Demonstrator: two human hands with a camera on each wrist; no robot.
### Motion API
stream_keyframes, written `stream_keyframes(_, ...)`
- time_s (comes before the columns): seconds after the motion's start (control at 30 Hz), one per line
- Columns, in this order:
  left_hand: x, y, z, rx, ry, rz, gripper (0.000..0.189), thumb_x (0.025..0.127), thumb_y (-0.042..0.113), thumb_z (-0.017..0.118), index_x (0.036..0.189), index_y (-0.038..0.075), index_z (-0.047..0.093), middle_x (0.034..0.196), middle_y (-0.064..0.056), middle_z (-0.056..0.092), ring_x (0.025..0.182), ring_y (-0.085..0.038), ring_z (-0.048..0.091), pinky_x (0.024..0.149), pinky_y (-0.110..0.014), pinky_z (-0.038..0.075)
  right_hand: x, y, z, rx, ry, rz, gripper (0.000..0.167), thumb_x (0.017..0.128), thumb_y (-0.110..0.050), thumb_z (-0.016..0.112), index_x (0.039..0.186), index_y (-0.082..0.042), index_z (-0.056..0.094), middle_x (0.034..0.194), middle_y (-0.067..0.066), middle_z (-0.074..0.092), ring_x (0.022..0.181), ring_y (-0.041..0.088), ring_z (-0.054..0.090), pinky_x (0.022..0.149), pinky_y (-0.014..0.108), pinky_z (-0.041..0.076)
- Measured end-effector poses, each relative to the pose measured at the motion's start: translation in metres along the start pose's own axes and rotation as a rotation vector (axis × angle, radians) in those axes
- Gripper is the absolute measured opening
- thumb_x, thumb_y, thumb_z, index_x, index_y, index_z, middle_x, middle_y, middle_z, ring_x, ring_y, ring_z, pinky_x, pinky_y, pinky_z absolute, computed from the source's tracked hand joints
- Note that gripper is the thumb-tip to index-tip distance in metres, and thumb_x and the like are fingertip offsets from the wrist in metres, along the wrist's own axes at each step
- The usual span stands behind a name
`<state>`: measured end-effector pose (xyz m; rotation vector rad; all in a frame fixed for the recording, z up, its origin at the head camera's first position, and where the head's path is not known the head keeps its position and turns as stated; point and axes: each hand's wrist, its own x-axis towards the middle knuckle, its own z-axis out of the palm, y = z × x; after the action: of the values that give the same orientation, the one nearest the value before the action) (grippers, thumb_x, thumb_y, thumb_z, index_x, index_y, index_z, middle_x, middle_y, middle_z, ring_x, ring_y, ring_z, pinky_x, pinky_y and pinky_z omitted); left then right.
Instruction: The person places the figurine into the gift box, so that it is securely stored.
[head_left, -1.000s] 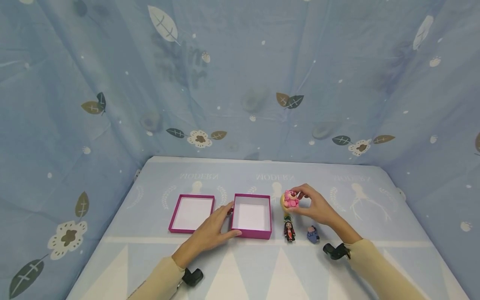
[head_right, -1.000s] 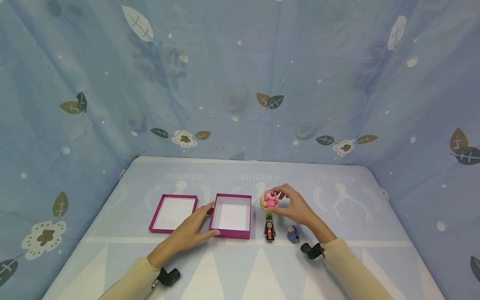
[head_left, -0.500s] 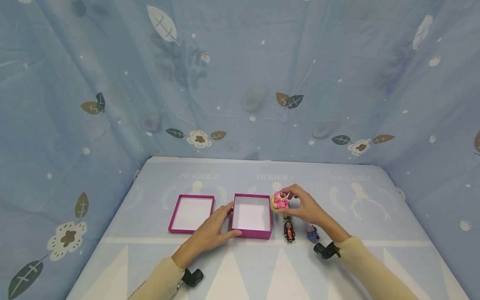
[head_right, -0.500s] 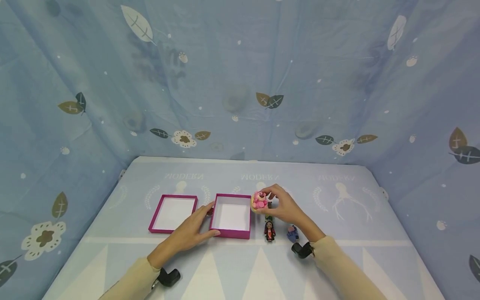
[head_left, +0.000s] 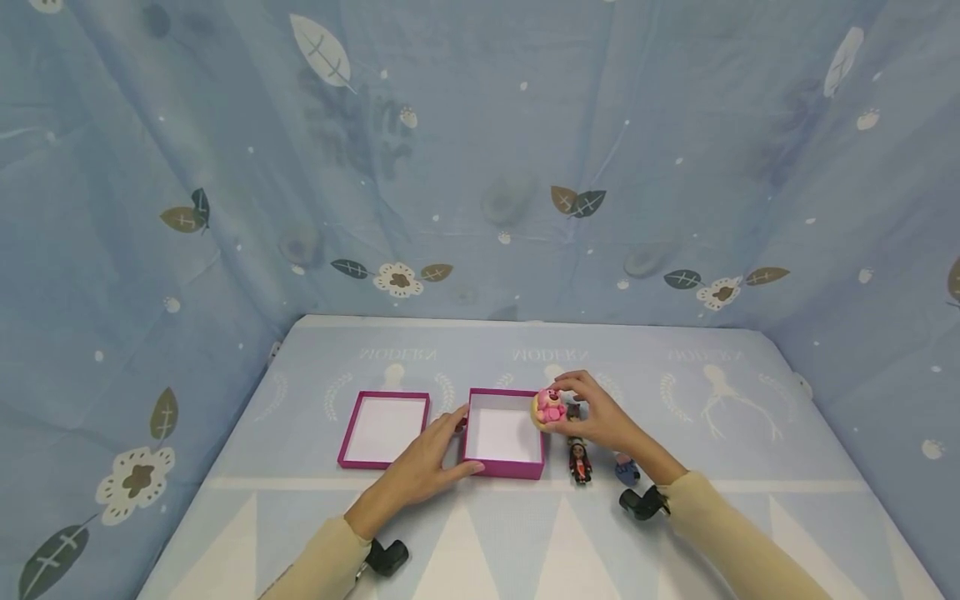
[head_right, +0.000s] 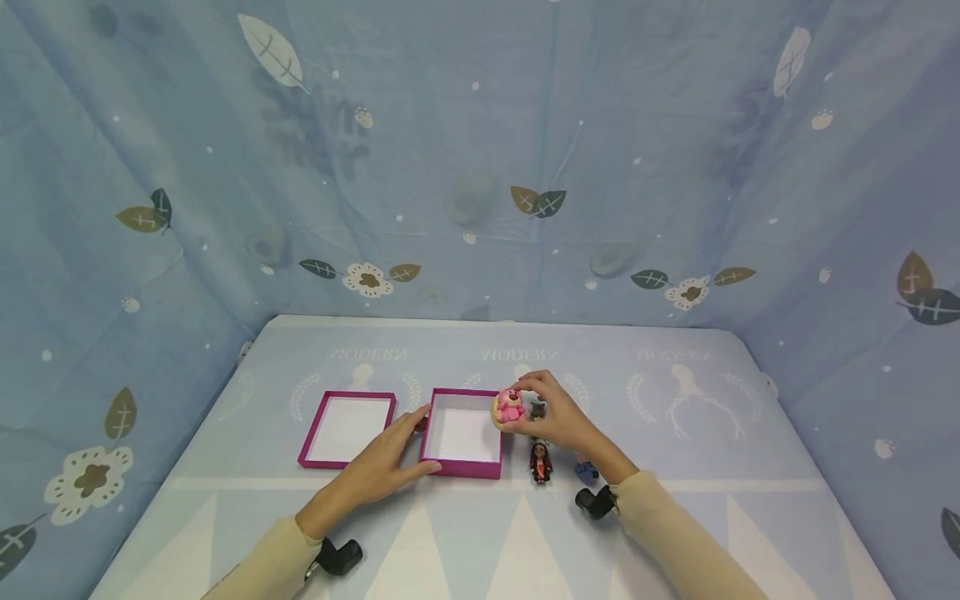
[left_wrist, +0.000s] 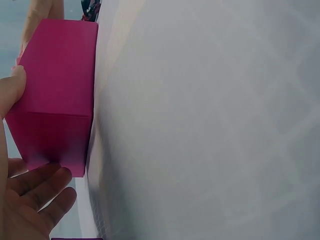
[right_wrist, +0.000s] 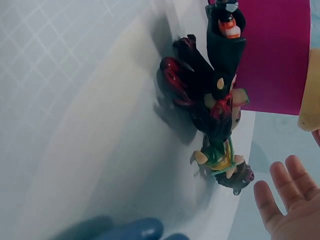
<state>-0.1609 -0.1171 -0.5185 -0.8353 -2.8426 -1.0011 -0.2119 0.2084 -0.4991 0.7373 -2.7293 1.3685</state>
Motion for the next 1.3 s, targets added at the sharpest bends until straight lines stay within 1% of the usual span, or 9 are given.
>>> stream_keyframes(0.27,0.000,-0.002,0.001,-0.001,0.005,-0.001,0.095,0.082,0.065,0.065,0.154,0.014,0.029,0.139,-0.004,0.053,0.125,-0.015,0.052,0.106,-0.041,0.046,0.004,-0.008,0.003,-0.002,-0.017,-0.002,0.055,0.076,-0.035,0.085,0.123,-0.017,0.062,0.129,0.008,0.052,0.120,0.031,0.052,0.098,0.056,0.047)
stream_keyframes(0.43,0.002,-0.001,0.001,-0.003,0.003,-0.004,0.095,0.083,0.063,0.066,0.155,0.014,0.029,0.143,-0.006,0.051,0.129,-0.019,0.051,0.108,-0.044,0.044,0.008,-0.010,0.005,-0.005,-0.017,-0.007,0.055,0.075,-0.034,0.085,0.123,-0.019,0.062,0.129,0.006,0.052,0.120,0.030,0.053,0.097,0.054,0.048)
stream_keyframes(0.53,0.002,-0.001,0.001,-0.005,0.001,-0.009,0.095,0.082,0.062,0.067,0.155,0.014,0.028,0.145,-0.006,0.050,0.130,-0.020,0.050,0.108,-0.044,0.044,0.011,-0.012,0.007,0.021,-0.026,-0.004,0.055,0.074,-0.033,0.086,0.122,-0.019,0.062,0.129,0.006,0.052,0.120,0.031,0.053,0.097,0.054,0.048)
stream_keyframes(0.63,0.002,-0.001,0.001,-0.009,0.000,-0.006,0.095,0.082,0.061,0.068,0.154,0.012,0.029,0.142,-0.006,0.052,0.128,-0.018,0.051,0.107,-0.043,0.045,0.013,-0.013,0.011,0.055,-0.047,-0.004,0.055,0.074,-0.033,0.086,0.122,-0.018,0.063,0.128,0.007,0.052,0.121,0.034,0.052,0.096,0.056,0.048)
stream_keyframes(0.77,0.002,-0.002,0.002,-0.010,-0.002,-0.002,0.095,0.082,0.061,0.067,0.154,0.012,0.029,0.143,-0.005,0.052,0.128,-0.018,0.051,0.107,-0.043,0.045,0.015,-0.016,0.014,0.074,-0.062,0.003,0.057,0.074,-0.032,0.086,0.123,-0.017,0.063,0.128,0.008,0.052,0.121,0.033,0.052,0.096,0.058,0.048)
stream_keyframes(0.93,0.003,-0.002,0.002,-0.002,0.004,0.013,0.094,0.083,0.061,0.067,0.154,0.011,0.030,0.145,-0.006,0.050,0.130,-0.020,0.050,0.107,-0.045,0.045,0.016,-0.019,0.019,0.047,-0.063,0.015,0.058,0.073,-0.031,0.087,0.125,-0.018,0.063,0.130,0.007,0.051,0.121,0.029,0.051,0.097,0.057,0.048)
stream_keyframes(1.03,0.003,-0.002,0.002,-0.005,0.000,0.010,0.095,0.083,0.062,0.066,0.154,0.011,0.029,0.144,-0.005,0.050,0.130,-0.019,0.050,0.107,-0.045,0.044,0.016,-0.018,0.024,0.024,-0.067,0.021,0.060,0.072,-0.033,0.087,0.124,-0.016,0.064,0.129,0.009,0.050,0.121,0.030,0.051,0.099,0.057,0.047)
stream_keyframes(1.17,0.003,-0.002,0.002,-0.011,-0.006,-0.003,0.095,0.083,0.064,0.064,0.154,0.012,0.029,0.144,-0.005,0.051,0.131,-0.019,0.049,0.108,-0.044,0.043,0.014,-0.016,0.031,0.008,-0.081,0.050,0.062,0.071,-0.035,0.088,0.125,-0.015,0.064,0.129,0.009,0.050,0.120,0.031,0.051,0.102,0.056,0.045)
stream_keyframes(1.3,0.002,-0.002,0.003,-0.003,-0.001,0.004,0.095,0.083,0.065,0.064,0.154,0.012,0.029,0.142,-0.005,0.052,0.130,-0.020,0.050,0.107,-0.044,0.044,0.013,-0.014,0.034,0.004,-0.098,0.058,0.063,0.071,-0.037,0.087,0.126,-0.016,0.064,0.127,0.007,0.051,0.118,0.032,0.053,0.100,0.052,0.046)
